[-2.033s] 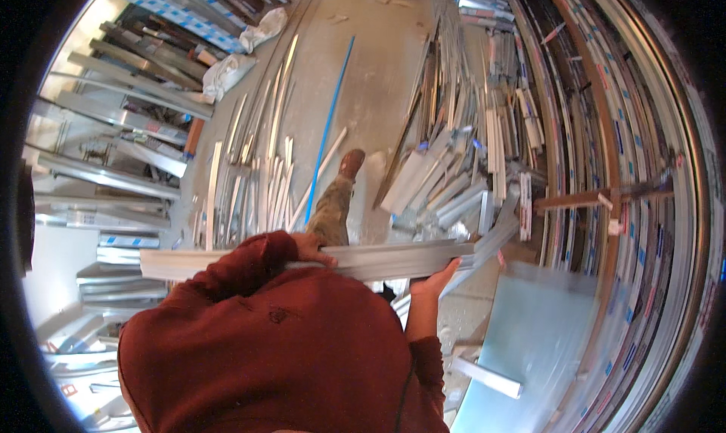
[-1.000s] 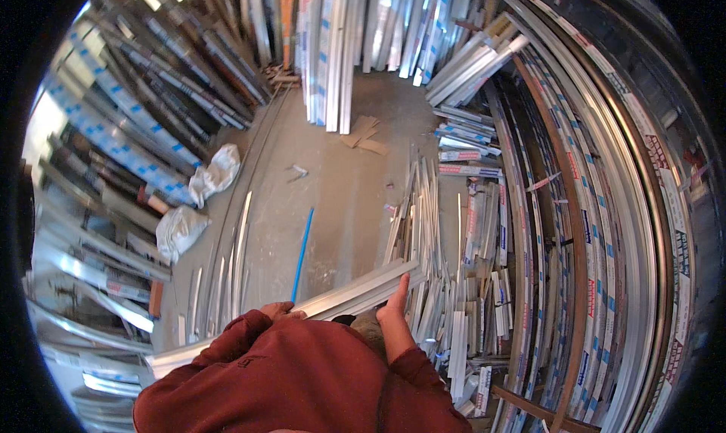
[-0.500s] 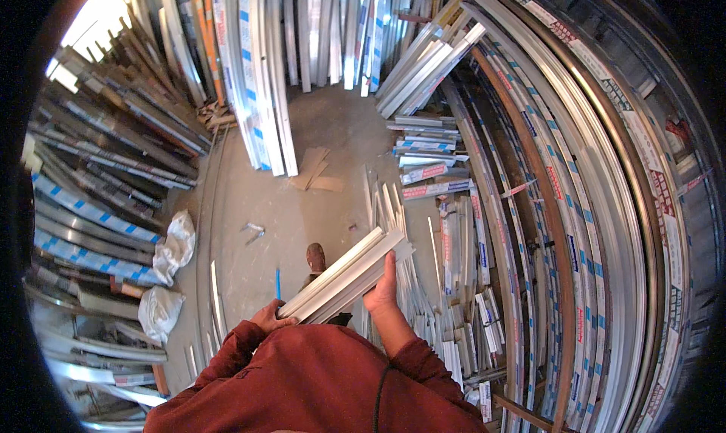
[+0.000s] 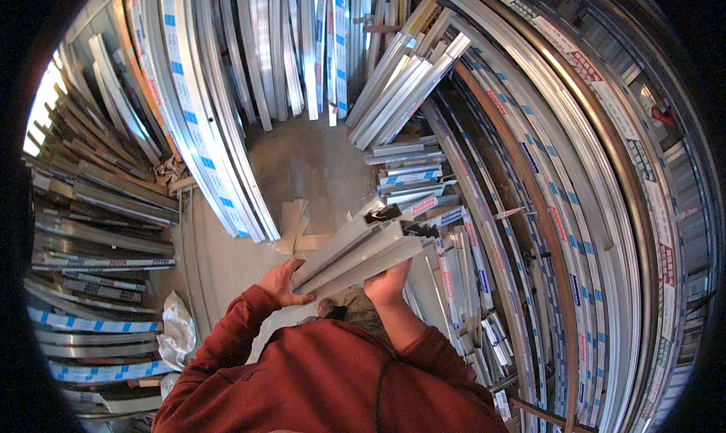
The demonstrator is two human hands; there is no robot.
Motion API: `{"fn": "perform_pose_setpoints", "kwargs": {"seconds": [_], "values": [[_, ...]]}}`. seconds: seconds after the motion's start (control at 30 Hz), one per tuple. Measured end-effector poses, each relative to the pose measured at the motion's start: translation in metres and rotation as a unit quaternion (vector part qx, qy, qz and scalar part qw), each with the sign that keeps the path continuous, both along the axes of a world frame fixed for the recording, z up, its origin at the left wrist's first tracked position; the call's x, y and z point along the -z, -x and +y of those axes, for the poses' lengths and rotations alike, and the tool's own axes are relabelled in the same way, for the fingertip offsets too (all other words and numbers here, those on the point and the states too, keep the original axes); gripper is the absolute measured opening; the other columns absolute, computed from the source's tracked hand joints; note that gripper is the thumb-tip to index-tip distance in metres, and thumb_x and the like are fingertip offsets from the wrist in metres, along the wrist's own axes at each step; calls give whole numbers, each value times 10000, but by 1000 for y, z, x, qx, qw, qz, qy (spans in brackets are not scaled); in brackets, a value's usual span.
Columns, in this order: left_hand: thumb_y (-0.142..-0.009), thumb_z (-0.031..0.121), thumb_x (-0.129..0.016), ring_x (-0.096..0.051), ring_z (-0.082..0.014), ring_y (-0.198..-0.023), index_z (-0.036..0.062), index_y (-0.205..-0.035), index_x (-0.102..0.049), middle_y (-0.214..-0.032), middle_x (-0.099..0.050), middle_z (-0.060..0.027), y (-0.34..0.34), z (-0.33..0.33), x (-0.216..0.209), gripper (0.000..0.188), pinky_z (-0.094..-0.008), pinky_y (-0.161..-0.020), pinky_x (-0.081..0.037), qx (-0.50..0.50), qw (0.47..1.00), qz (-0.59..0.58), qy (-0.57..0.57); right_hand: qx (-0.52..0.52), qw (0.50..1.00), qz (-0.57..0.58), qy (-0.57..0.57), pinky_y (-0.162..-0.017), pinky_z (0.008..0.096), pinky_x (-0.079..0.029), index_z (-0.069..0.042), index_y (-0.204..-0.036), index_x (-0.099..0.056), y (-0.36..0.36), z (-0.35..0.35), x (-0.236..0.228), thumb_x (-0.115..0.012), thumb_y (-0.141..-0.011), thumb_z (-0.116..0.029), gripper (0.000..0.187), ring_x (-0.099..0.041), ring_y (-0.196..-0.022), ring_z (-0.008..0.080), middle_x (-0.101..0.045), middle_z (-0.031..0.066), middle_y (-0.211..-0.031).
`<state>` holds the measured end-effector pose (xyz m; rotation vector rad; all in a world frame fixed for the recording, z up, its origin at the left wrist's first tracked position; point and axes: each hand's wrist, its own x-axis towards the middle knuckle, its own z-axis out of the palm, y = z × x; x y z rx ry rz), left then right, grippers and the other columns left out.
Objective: The person selects aluminum profiles from a pile, positions them on a miter saw, and cuts them to length. The person repeats this process for several profiles, handling each one individually and operating the saw to make straight cuts.
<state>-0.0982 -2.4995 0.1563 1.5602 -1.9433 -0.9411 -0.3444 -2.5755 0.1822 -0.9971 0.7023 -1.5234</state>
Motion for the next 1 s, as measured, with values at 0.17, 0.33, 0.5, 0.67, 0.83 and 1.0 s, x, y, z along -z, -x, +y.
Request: {"fn": "perform_pose_setpoints", "kwargs": {"seconds": [0.17, 0.33, 0.5, 0.67, 0.83, 1.0], "values": [[-620, 425, -836, -592, -395, -983, -23, -1169, -509, -1066, -583, -197, -25, -144, -26, 781, -431, -864, -486, 10, 995, 31, 98, 5, 995, 71, 63, -975, 379, -439, 34, -1347, -460, -62, -102, -23, -593, -893, -331, 598, -570, -1106, 227, -585, 122, -1222], [-591, 417, -850, -598, -383, -999, -25, -1193, -492, -1076, -582, -208, -56, -298, -32, 829, -411, -872, -485, 68, 977, 98, 176, -19, 990, 68, 119, -942, 355, -474, 85, -1345, -466, -115, -226, -5, -617, -905, -362, 645, -596, -1092, 207, -598, 152, -1244], [-577, 425, -877, -599, -345, -999, -9, -1250, -438, -1102, -567, -190, -86, -429, -46, 913, -405, -888, -477, 55, 965, 213, 142, -15, 980, 100, 173, -951, 387, -464, 116, -1324, -462, -157, -356, -11, -661, -832, -600, 891, -595, -1093, 256, -603, 189, -1202], [-625, 424, -876, -580, -288, -1087, -6, -1282, -424, -1168, -554, -156, -108, -537, -69, 906, -387, -951, -462, 54, 951, 287, 104, 24, 979, 121, 165, -924, 358, -458, 114, -1302, -478, -187, -464, -37, -640, -820, -650, 918, -592, -1058, 235, -600, 168, -1169], [-636, 568, -845, -545, -284, -1137, -24, -1333, -383, -1246, -506, -170, -125, -645, -69, 1025, -391, -981, -435, 63, 949, 291, 104, 105, 962, 174, 181, -935, 382, -448, 93, -1261, -516, -212, -566, -29, -629, -832, -640, 857, -592, -1066, 267, -602, 185, -1166], [-580, 591, -870, -524, -244, -1157, -25, -1389, -258, -1277, -463, -156, -154, -753, -46, 1186, -388, -977, -451, 108, 922, 358, 101, 185, 937, 217, 202, -930, 395, -449, 94, -1239, -537, -257, -665, -8, -603, -861, -619, 810, -591, -1070, 289, -585, 199, -1169]]}}
